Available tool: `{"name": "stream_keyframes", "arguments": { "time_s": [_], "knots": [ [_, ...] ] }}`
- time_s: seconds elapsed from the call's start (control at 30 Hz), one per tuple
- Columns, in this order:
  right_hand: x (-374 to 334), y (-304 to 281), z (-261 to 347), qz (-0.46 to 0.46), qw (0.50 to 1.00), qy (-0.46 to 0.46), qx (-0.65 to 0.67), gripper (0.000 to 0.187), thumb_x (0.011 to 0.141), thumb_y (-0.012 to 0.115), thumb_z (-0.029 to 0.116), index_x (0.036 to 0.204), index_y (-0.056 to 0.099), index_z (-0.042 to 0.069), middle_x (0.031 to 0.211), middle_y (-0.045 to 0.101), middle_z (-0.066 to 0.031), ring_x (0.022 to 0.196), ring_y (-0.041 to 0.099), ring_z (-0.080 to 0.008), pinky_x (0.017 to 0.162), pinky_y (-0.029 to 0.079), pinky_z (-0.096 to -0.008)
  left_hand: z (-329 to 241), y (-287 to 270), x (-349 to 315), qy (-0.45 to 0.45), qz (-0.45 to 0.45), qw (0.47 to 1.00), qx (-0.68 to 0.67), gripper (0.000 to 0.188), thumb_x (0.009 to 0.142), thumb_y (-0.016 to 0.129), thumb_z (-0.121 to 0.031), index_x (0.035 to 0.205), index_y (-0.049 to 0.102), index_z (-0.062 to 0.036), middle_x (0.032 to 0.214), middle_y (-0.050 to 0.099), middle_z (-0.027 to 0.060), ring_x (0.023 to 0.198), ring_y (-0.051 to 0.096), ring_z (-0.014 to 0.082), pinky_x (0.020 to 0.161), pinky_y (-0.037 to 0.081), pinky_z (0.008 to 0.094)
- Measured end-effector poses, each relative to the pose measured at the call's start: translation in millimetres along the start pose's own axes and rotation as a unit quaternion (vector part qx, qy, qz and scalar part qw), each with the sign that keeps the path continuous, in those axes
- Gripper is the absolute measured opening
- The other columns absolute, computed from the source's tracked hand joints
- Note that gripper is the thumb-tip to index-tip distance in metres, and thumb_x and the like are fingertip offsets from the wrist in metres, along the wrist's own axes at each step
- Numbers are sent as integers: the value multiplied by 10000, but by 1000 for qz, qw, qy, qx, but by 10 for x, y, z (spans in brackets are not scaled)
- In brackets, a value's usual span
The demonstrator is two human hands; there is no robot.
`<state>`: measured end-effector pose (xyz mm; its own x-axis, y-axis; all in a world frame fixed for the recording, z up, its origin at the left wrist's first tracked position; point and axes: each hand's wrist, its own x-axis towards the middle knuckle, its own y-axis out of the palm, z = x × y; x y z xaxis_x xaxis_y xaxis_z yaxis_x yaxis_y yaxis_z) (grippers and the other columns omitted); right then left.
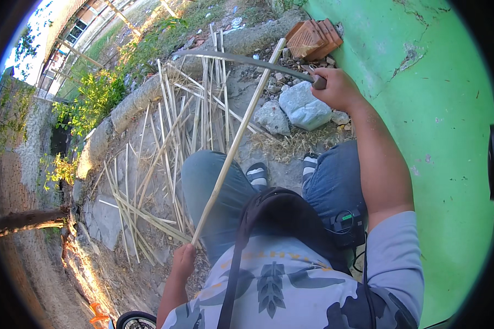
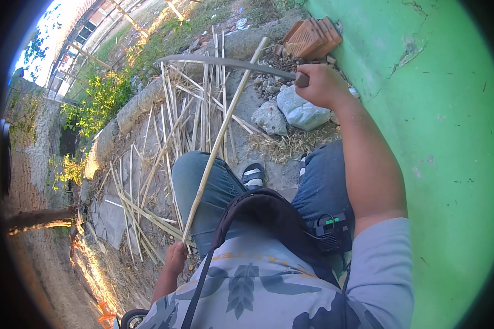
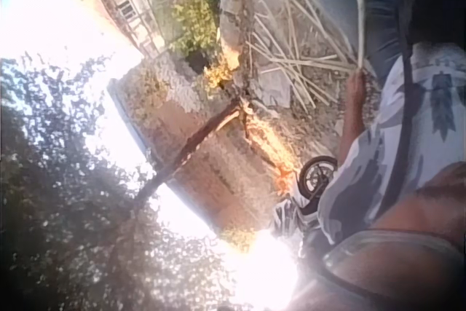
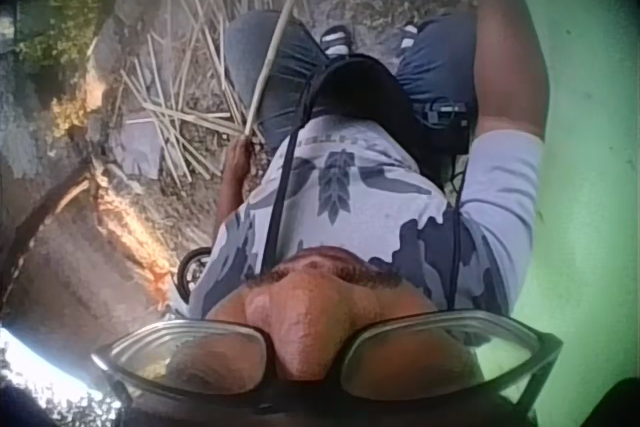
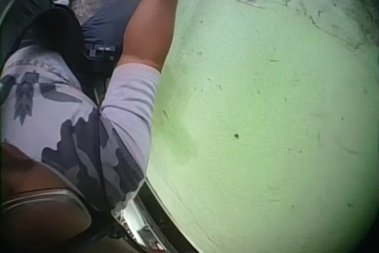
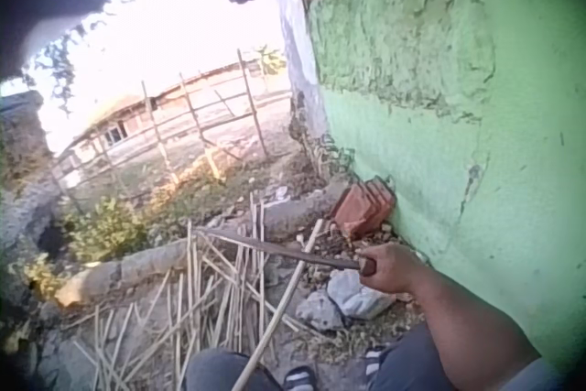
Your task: The person shaves bamboo strips by scraping along their length with a knife, picking up strips one at a time from a pile on the ground.
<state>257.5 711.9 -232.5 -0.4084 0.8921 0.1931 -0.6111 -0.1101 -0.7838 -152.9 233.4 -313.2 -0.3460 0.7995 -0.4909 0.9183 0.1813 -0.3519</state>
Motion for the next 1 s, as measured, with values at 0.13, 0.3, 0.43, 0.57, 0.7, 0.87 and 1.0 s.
{"name": "stream_keyframes", "arguments": {
  "time_s": [0.13,0.3,0.43,0.57,0.7,0.87,1.0],
  "knots": [
    [56,122,-116,-32,998,46,-24,292,750,709,250,978,696,68,909,698,-185,882,678,-368,782,534,-449,-12,-168,71,-29,20,999,-20,445,1022,471,-414,727,523,-84,637,447,-23,562,386,83,512,304,266],
    [42,194,204,-30,997,8,-64,267,764,698,247,975,696,84,912,700,-182,888,676,-370,784,534,-459,60,-290,65,-40,34,998,-37,466,999,501,-462,707,510,-100,616,445,-9,530,373,94,488,280,274],
    [84,91,166,-28,995,37,-90,244,791,683,254,962,698,81,911,709,-171,893,676,-374,774,533,-459,118,-388,108,-16,31,999,-12,451,1021,464,-405,704,496,-87,643,426,-39,587,365,80,528,303,279],
    [123,175,-214,-80,982,168,-19,291,793,693,285,965,703,51,930,725,-160,881,693,-348,777,539,-427,123,-472,60,-29,28,999,-17,449,1011,475,-391,689,503,-80,635,431,-39,585,377,81,531,314,284],
    [47,233,-371,-69,980,187,-14,328,783,703,300,968,703,29,926,732,-158,871,701,-325,784,539,-400,139,-431,-28,-11,9,1000,18,449,1004,481,-393,692,510,-71,635,437,-36,580,382,84,530,318,288],
    [97,196,-359,-57,982,160,81,362,765,730,290,986,699,5,909,721,-163,878,699,-283,792,531,-363,101,-419,29,-33,7,999,23,449,1009,472,-389,703,520,-64,644,455,-27,596,395,91,543,330,291],
    [126,273,-311,-138,982,69,109,298,808,729,237,954,665,-15,752,635,-56,707,568,-144,660,468,-335,128,-368,102,-22,6,999,30,451,1011,471,-387,705,520,-59,643,459,-26,598,397,92,547,337,294]
  ]
}}
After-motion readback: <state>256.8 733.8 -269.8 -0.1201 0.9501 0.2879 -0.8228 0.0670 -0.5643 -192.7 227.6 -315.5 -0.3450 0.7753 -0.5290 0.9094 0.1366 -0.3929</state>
